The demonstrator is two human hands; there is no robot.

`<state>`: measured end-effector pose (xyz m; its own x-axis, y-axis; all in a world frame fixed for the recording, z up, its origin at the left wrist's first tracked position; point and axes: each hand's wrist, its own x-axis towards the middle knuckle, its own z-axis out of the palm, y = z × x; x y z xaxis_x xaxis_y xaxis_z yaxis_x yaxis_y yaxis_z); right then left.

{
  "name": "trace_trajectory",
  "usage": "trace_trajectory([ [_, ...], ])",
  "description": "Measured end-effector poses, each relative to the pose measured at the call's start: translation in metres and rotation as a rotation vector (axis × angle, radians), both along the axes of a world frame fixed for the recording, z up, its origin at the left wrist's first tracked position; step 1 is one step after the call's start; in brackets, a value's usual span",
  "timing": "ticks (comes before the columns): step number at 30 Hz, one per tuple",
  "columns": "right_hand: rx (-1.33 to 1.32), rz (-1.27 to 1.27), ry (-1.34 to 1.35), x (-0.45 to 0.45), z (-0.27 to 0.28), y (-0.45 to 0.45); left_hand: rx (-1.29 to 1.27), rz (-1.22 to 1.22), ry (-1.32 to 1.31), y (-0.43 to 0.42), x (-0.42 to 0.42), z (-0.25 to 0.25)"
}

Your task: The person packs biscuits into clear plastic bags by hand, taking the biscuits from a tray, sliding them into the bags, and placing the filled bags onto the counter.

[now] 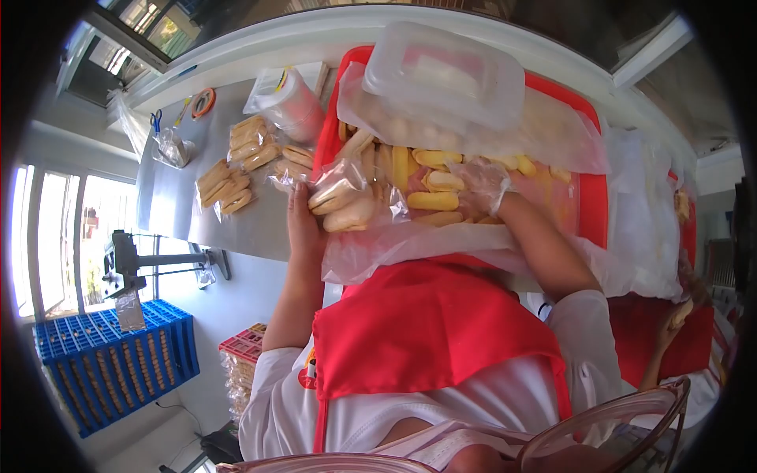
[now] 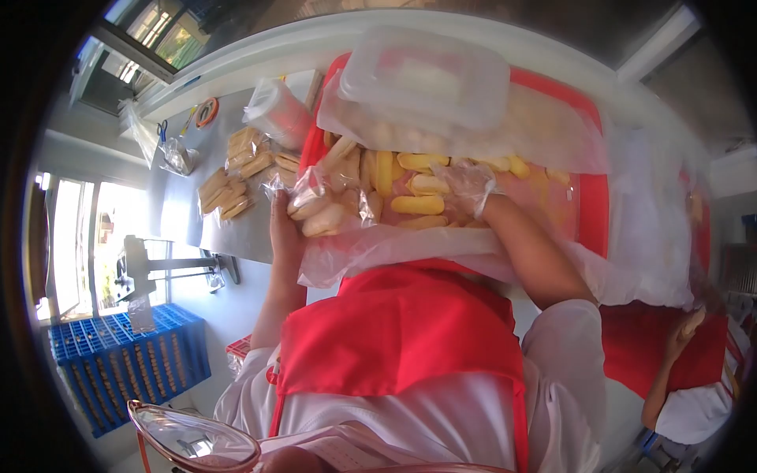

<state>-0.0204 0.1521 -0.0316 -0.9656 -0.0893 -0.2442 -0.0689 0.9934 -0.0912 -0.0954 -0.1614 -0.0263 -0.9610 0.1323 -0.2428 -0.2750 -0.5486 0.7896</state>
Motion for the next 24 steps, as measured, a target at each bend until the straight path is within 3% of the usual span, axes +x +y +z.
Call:
trace_trajectory([
  [3,-0.873,-0.342,0.112,-0.001,-0.012,0.009,-0.097,0.045,0.098,0.004,0.004,0.005],
  [4,-1.094,-0.269,0.276,-0.003,-0.015,0.012,-0.132,0.066,0.124,0.006,0.006,0.007],
  [7,-1.477,-0.485,0.185,0.006,0.028,0.007,-0.233,0.093,0.246,0.003,0.004,-0.003],
  [10,-1.455,-0.395,0.161,0.025,0.078,-0.017,-0.22,0.134,0.335,0.014,0.008,0.018],
  [13,-1.461,-0.519,-0.13,0.033,0.089,-0.026,-0.3,0.11,0.431,0.019,0.01,0.025],
  [20,-2.039,-0.444,0.022,0.032,0.077,-0.05,-0.384,0.091,0.678,0.028,0.014,0.028],
  [23,-2.145,-0.439,0.072,0.027,0.077,-0.054,-0.105,0.039,0.555,0.03,0.022,0.044],
  [24,-2.189,-0.421,0.092,0.025,0.077,-0.054,-0.116,0.042,0.572,0.028,0.021,0.045],
])
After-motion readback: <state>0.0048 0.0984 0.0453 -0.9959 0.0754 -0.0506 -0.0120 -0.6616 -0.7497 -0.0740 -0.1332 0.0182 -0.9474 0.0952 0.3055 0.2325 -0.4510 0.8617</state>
